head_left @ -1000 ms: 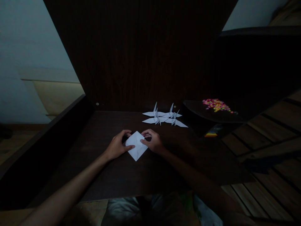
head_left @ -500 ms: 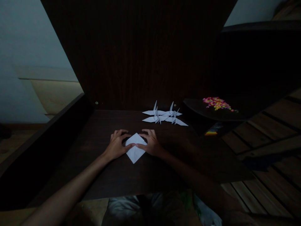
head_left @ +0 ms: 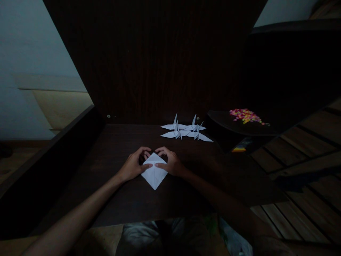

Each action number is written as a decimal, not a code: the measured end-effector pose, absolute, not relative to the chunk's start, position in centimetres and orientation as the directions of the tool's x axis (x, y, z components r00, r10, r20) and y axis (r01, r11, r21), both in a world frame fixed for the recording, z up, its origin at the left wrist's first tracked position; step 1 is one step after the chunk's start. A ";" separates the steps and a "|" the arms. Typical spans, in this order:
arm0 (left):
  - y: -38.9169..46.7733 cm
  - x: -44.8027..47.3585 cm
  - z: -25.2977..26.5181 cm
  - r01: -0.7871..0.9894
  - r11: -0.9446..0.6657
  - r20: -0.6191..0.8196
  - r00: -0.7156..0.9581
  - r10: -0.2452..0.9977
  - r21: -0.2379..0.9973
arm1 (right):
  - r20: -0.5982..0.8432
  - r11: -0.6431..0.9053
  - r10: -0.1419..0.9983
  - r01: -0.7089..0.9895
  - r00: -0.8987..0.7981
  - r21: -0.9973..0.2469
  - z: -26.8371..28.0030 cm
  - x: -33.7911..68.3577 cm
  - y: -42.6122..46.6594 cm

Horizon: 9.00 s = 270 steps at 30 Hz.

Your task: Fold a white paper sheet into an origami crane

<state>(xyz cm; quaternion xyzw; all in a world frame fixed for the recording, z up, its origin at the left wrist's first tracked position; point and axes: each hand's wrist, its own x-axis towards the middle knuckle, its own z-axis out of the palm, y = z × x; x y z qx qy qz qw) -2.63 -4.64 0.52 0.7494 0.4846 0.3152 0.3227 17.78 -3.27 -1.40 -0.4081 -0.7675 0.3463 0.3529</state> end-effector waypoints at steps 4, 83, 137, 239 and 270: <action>-4.7 -2.6 0.7 0.505 -0.305 0.160 0.310 0.937 0.808 | 0.296 0.373 0.881 0.154 -0.370 -0.915 -2.1 17.6 -3.1; -4.6 -2.3 1.0 -0.010 0.217 -0.209 0.227 0.951 0.976 | -0.059 -0.110 0.934 -0.124 -0.353 -0.986 -0.8 17.7 -3.1; -4.9 -2.2 1.3 0.122 -0.055 0.047 0.063 0.997 0.991 | 0.184 0.174 0.971 -0.071 -0.156 -0.982 0.3 17.5 -4.0; -4.4 -1.8 1.2 -0.197 0.182 -0.160 0.122 0.980 0.963 | 0.677 0.639 0.734 0.389 -0.052 -0.663 0.0 18.2 -4.8; -4.7 -2.1 1.3 -0.208 0.108 -0.104 0.030 0.994 0.972 | 0.181 0.171 0.979 -0.109 -0.091 -0.979 -0.2 17.5 -3.9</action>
